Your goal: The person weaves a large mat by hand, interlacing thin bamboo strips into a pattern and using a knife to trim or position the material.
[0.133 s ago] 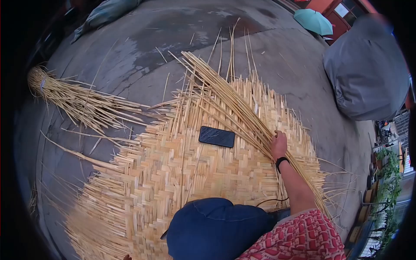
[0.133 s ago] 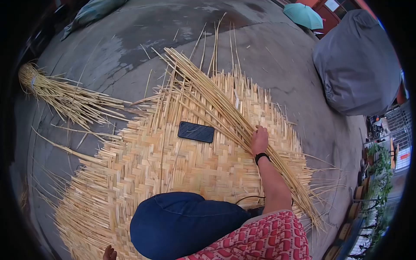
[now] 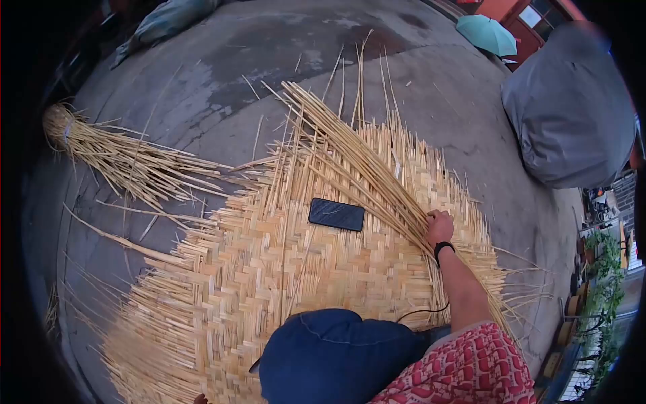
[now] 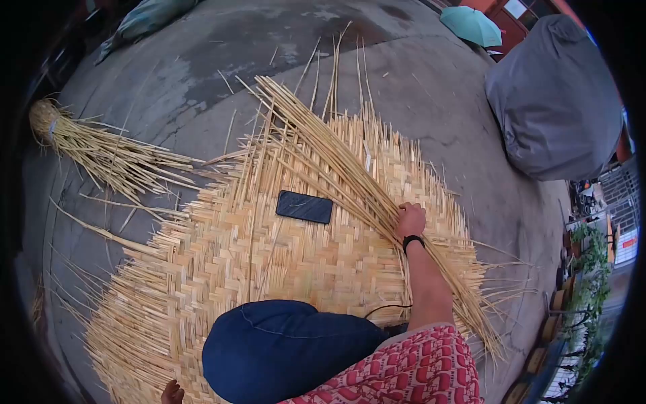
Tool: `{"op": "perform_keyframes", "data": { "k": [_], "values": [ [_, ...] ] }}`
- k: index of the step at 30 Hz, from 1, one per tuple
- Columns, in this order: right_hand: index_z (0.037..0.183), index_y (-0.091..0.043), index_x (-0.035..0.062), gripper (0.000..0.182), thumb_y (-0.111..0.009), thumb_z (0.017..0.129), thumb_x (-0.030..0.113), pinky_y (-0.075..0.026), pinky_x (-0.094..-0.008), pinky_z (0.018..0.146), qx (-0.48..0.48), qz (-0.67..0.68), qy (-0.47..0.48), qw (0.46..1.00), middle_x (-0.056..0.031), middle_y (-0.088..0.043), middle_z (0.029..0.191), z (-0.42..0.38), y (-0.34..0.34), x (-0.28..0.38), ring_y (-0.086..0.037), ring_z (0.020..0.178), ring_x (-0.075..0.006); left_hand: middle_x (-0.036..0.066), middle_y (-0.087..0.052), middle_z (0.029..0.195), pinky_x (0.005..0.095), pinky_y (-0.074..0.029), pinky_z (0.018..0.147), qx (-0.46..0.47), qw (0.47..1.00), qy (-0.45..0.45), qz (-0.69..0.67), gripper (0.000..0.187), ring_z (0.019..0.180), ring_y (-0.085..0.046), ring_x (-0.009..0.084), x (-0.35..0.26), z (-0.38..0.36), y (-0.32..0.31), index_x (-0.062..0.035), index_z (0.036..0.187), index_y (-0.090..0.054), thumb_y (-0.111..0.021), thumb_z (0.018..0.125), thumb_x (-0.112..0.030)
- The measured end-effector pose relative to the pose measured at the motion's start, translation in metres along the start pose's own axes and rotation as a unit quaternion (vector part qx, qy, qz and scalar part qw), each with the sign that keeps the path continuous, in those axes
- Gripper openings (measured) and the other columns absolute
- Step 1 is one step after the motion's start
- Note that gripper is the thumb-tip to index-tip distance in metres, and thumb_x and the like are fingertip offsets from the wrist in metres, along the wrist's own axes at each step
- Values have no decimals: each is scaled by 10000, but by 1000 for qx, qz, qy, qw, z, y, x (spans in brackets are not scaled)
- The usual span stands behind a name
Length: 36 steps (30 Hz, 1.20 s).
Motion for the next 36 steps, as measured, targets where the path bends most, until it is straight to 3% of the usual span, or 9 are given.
{"op": "perform_keyframes", "data": {
  "k": [8, 11, 15, 18, 21, 24, 27, 30, 36],
  "values": [
    [1121, -616, 65, 170, -532, 1051, 195, -491, -418, 862, -83, 220, -19, 972, -119, -669, 1051, 9, 10, 16, -634, 990, -329, 230, -623, 1399, 415, -453, 1106, 2, 998, -45, 49, 470, 1324, -580, 320, 18, 0, 4, -4, 1433, -563, -649, 1012, -196],
    [1131, -617, 64, 159, -538, 1048, 174, -504, -400, 849, -73, 257, 31, 963, -120, -669, 1049, 18, 45, 80, -646, 944, -318, 237, -573, 1457, 449, -414, 1145, -7, 996, -82, 29, 536, 1374, -525, 360, 3, 6, 7, 27, 1460, -519, -611, 1039, -293],
    [1161, -621, 64, 161, -571, 1029, 142, -521, -363, 787, -70, 372, 164, 911, -120, -664, 1032, -14, 129, 233, -652, 909, -311, 143, -732, 1211, 346, -540, 963, -73, 983, -142, -90, 410, 1154, -681, 217, -66, -5, 16, 18, 1329, -636, -710, 929, -34],
    [1194, -632, 67, 250, -641, 944, 81, -540, -337, 706, -70, 393, 538, 742, -86, -655, 997, -130, 243, 386, -650, 883, -271, 128, -713, 1266, 350, -529, 1016, -22, 952, -229, -202, 475, 1186, -675, 220, -141, -15, 16, -34, 1440, -557, -673, 979, -36],
    [1221, -637, 87, 375, -669, 849, 53, -555, -346, 678, -32, 291, 842, 453, -54, -659, 1028, -273, 303, 485, -650, 851, -237, 174, -508, 1512, 392, -523, 1061, 56, 817, -339, -463, 757, 1332, -561, 263, -207, -29, 19, -114, 1621, -273, -688, 988, -85],
    [1268, -616, 110, 444, -662, 830, 52, -558, -351, 684, 20, 283, 914, 292, -51, -670, 1063, -373, 316, 531, -656, 836, -239, 184, -456, 1545, 430, -523, 1078, -38, 729, -386, -564, 573, 1352, -544, 286, -201, -66, 53, -80, 1551, -401, -636, 1030, -125],
    [1288, -587, 98, 461, -671, 839, 37, -564, -368, 705, 41, 322, 895, 307, -75, -670, 1048, -409, 322, 560, -667, 840, -257, 222, -562, 1427, 470, -541, 1074, -215, 600, -451, -625, 289, 1335, -562, 311, -149, -87, 94, 15, 1279, -603, -469, 1104, -172],
    [1275, -569, 48, 411, -715, 891, 34, -568, -376, 751, 255, 325, 772, 483, -131, -670, 1071, -394, 283, 606, -690, 883, -300, 184, -714, 1136, 365, -655, 820, -434, 501, -377, -647, 268, 1059, -724, 269, -55, -115, 126, -14, 1154, -627, -489, 1103, -238],
    [981, -703, 19, 112, -709, 948, 126, -514, -370, 676, 374, 266, 814, 355, -121, -658, 858, -477, 307, 648, -656, 793, -259, 120, -693, 1030, 345, -685, 772, -454, 406, -334, -719, 144, 1025, -734, 277, 24, -155, 115, -67, 1117, -573, -646, 997, -40]
  ]
}}
Point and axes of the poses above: each hand's wrist, its own z-axis towards the middle knuckle, its own y-axis out of the back of the hand, x = y × z, the point moved 6 cm from there along z, towards the middle knuckle
